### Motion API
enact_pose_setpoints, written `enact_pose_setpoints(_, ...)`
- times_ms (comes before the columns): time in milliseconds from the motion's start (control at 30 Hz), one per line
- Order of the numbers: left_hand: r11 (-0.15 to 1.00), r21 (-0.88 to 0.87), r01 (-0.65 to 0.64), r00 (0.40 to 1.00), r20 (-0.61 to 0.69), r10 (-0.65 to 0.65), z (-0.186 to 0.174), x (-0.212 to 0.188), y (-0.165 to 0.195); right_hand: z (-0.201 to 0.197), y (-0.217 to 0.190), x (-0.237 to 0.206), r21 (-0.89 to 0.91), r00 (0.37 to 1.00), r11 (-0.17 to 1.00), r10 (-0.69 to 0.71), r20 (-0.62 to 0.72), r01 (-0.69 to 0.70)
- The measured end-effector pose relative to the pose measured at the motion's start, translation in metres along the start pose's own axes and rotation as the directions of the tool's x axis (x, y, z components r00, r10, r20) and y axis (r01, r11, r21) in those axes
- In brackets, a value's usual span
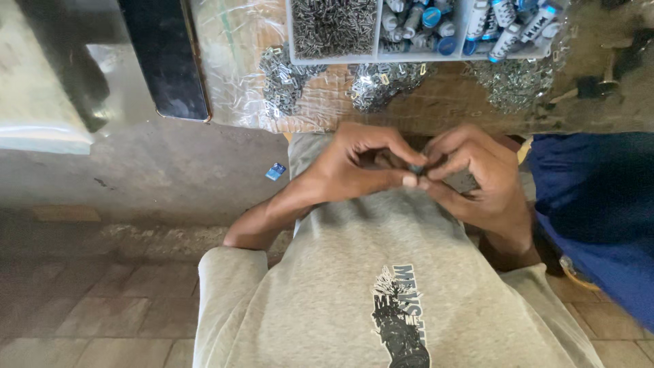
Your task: The person sits at a workbench assembling small electrical connector components by hand, picking small screws from a compartment tray and fitting them into a connector body held in both hands, repeating the assembly on successive connector units.
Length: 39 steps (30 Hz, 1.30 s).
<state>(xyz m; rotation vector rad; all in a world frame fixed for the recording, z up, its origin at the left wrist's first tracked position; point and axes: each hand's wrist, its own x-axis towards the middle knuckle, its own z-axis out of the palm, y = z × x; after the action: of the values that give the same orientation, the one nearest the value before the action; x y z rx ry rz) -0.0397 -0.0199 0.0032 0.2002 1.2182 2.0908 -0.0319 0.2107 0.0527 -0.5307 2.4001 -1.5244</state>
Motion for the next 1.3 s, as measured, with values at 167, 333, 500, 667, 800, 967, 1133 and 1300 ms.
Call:
enact_pose_setpoints(167,0.988,0.144,0.054,0.998,0.009,-0.056,-0.004,-0.004,0.004,-0.002,0.031,-0.024,-0.504,0.986,0.863,-0.051,-0.156,-0.036)
enact_pose_setpoints(333,0.997,-0.069,0.022,0.993,-0.118,-0.030,-0.004,-0.007,0.000,0.008,0.052,-0.041,-0.727,0.976,0.686,-0.142,-0.163,-0.022)
enact_pose_setpoints(500,0.993,-0.117,-0.014,0.987,-0.159,-0.005,-0.004,-0.011,-0.004,0.007,0.054,-0.031,-0.694,0.941,0.683,-0.336,-0.023,0.227)
enact_pose_setpoints(667,0.994,-0.109,-0.005,0.982,-0.187,-0.015,-0.003,-0.015,-0.004,0.015,0.040,-0.014,-0.381,0.922,0.886,-0.349,-0.169,0.266)
enact_pose_setpoints(800,0.988,-0.150,-0.025,0.985,-0.175,-0.002,-0.004,-0.015,-0.005,0.028,0.032,0.004,-0.165,0.935,0.941,-0.321,-0.153,0.296)
enact_pose_setpoints(967,0.992,-0.112,-0.061,0.978,-0.203,0.038,-0.004,-0.014,-0.004,0.032,0.024,0.021,-0.200,0.918,0.907,-0.390,-0.071,0.370)
enact_pose_setpoints(1133,0.964,0.267,-0.022,0.987,-0.146,0.063,-0.013,-0.015,0.009,0.009,0.014,0.027,-0.183,0.949,0.935,-0.279,0.148,0.304)
enact_pose_setpoints(1300,0.962,0.271,0.027,0.996,-0.083,-0.004,-0.020,-0.022,0.018,0.010,0.019,0.027,-0.439,0.984,0.881,-0.152,0.088,0.175)
